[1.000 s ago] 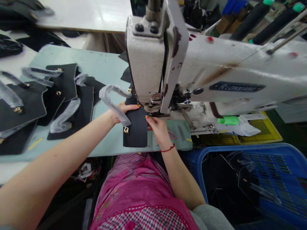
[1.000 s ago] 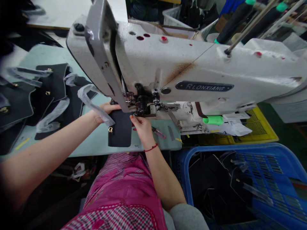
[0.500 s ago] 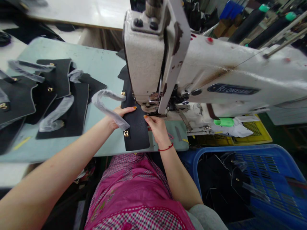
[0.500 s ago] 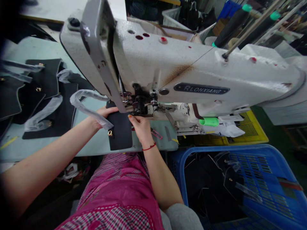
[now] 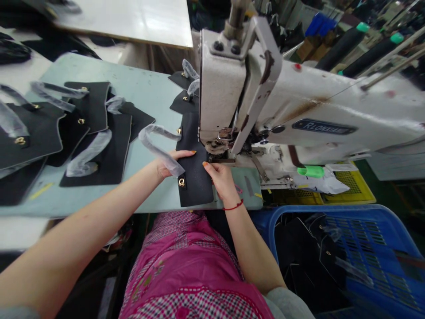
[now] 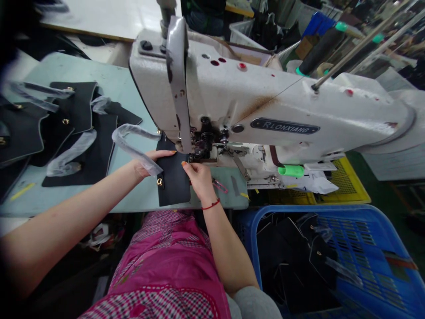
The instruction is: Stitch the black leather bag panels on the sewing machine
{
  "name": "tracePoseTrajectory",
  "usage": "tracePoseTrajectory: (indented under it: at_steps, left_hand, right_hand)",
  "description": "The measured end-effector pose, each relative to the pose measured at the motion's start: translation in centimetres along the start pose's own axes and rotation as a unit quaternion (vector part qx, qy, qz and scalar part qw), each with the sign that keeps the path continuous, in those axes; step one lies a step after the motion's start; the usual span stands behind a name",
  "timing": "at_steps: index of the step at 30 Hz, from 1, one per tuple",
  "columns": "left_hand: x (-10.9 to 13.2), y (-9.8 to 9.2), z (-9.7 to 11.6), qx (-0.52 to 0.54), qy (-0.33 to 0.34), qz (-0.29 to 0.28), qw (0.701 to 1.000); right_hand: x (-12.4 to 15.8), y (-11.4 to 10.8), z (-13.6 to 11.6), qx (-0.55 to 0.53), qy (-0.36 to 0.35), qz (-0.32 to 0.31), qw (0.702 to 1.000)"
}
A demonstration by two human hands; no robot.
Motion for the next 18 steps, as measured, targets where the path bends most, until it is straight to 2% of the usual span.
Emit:
tracePoseTrajectory:
  at_steps: [8,18]
  left_hand:
    - [0.19,0.04,0.31,-0.008,0.001,0.020,1.000]
    - [-0.29,-0.06,0.64,0.022,-0.015,0.019,0.999]
  right_hand:
    - [0.04,-0.03,-0.50,0.052,-0.029,0.015,0.998]
    - [-0.52,0.12,-0.80,0.053,-0.046,0.017,0.997]
Point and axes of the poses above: each hand's wrist, its own x-axis away from the middle knuckle, its own y-axis out of the palm, z = x × y, the point moved 4 cm from there along -x, towards the middle knuckle
